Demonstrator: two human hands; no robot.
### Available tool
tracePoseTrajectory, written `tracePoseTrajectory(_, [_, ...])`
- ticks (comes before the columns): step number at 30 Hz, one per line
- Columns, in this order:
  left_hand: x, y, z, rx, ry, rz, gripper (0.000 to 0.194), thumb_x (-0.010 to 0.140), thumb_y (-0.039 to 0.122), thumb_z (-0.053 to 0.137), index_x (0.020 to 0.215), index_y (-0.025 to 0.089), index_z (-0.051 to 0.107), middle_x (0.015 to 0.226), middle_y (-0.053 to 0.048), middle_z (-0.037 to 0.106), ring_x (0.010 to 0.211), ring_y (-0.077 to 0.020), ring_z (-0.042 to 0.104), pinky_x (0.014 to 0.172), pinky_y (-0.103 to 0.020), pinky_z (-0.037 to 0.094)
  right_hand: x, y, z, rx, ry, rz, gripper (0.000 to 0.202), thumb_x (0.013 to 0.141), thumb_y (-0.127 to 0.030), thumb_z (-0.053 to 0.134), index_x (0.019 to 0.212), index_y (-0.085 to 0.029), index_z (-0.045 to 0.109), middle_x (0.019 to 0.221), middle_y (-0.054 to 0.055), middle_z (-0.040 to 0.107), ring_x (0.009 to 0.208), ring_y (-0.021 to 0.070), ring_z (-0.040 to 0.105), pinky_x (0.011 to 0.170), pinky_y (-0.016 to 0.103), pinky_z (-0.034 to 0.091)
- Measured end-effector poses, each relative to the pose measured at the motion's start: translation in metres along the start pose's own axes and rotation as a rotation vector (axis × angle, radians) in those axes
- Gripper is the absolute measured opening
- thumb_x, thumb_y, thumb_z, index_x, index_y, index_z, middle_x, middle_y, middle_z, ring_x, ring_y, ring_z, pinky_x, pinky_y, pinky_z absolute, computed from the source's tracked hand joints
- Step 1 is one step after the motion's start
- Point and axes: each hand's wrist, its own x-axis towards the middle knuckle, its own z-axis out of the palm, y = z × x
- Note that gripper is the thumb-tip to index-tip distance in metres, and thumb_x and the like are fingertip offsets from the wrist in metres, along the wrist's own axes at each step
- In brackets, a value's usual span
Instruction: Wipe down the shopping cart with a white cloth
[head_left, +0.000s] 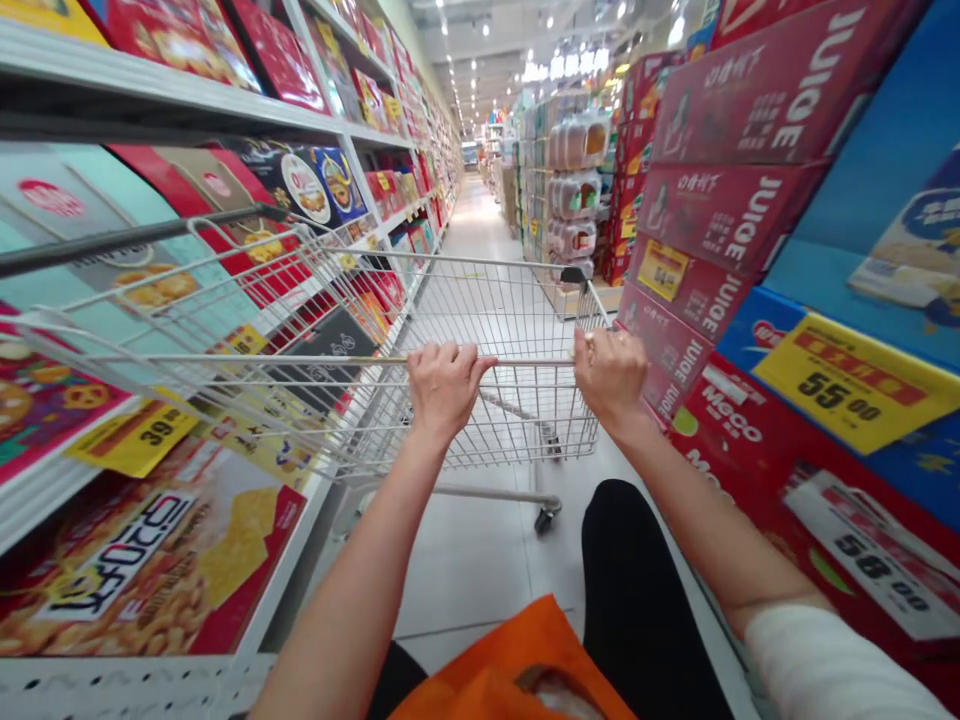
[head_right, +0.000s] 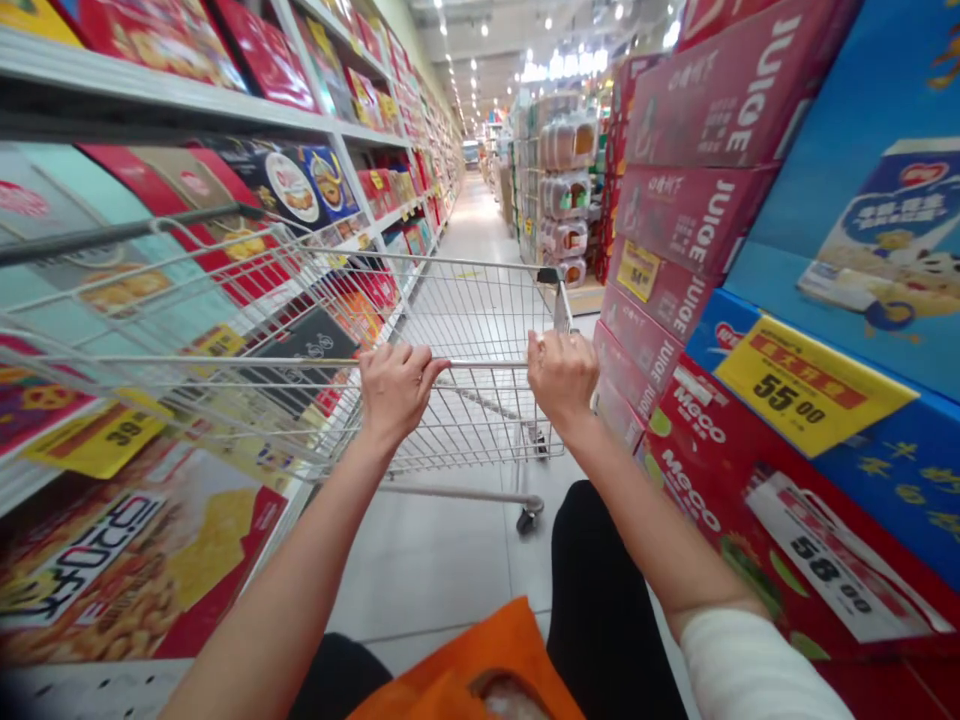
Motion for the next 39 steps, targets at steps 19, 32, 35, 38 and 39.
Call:
tracePoseTrajectory(19, [-0.017, 0.028, -0.021, 0.003, -0.002, 0.027, 0.042, 0.102, 0.048, 0.037, 0.085, 0.023, 0.065, 0.081, -0.004, 0.068, 0.083, -0.0233, 0.055, 0.078, -0.039, 0.028, 0.017, 0.048, -0.014, 0.000, -0.115, -0.311, 0.045, 0.102, -0.041, 0.034, 0.063, -0.024, 0.048, 0.063, 0.002, 0.064, 0.066, 0.0150, 0.052, 0.087, 0.035, 0.036])
tracePoseTrajectory(32, [-0.034, -0.084, -0.062, 0.271, -0.035, -0.262, 0.059, 0.102, 0.042, 0.024, 0.067, 0.020, 0.066, 0.078, -0.010, 0.075, 0.077, -0.0252, 0.062, 0.072, -0.039, 0.030, 0.028, 0.022, 0.038, -0.004, 0.022, 0.065, 0.042, 0.096, -0.035, 0.037, 0.057, -0.024, 0.042, 0.055, 0.003, 0.052, 0.056, 0.0142, 0.037, 0.065, 0.034, 0.023])
tracePoseTrajectory(35, [-0.034, -0.077, -0.057, 0.264, 0.031, -0.278, 0.058, 0.101, 0.040, 0.028, 0.060, 0.020, 0.063, 0.070, -0.009, 0.073, 0.071, -0.0236, 0.061, 0.069, -0.038, 0.029, 0.015, -0.038, 0.046, 0.007, 0.051, 0.073, 0.044, 0.099, -0.035, 0.036, 0.059, -0.022, 0.050, 0.058, 0.003, 0.056, 0.057, 0.0143, 0.041, 0.065, 0.033, 0.025])
tracePoseTrajectory(38, [-0.036, -0.073, -0.058, 0.259, 0.100, -0.254, 0.053, 0.098, 0.037, 0.033, 0.054, 0.021, 0.058, 0.062, -0.007, 0.070, 0.064, -0.0218, 0.058, 0.065, -0.036, 0.027, 0.006, -0.095, 0.045, 0.069, 0.068, 0.016, 0.046, 0.102, -0.036, 0.037, 0.061, -0.021, 0.055, 0.059, 0.003, 0.058, 0.060, 0.0152, 0.047, 0.066, 0.033, 0.027])
tracePoseTrajectory(39, [-0.038, -0.074, -0.060, 0.259, 0.112, -0.243, 0.052, 0.097, 0.035, 0.034, 0.053, 0.021, 0.056, 0.060, -0.007, 0.069, 0.063, -0.0215, 0.058, 0.064, -0.036, 0.026, 0.004, -0.106, 0.043, 0.082, 0.061, -0.008, 0.048, 0.102, -0.037, 0.036, 0.061, -0.021, 0.056, 0.058, 0.003, 0.058, 0.059, 0.0152, 0.047, 0.065, 0.033, 0.028])
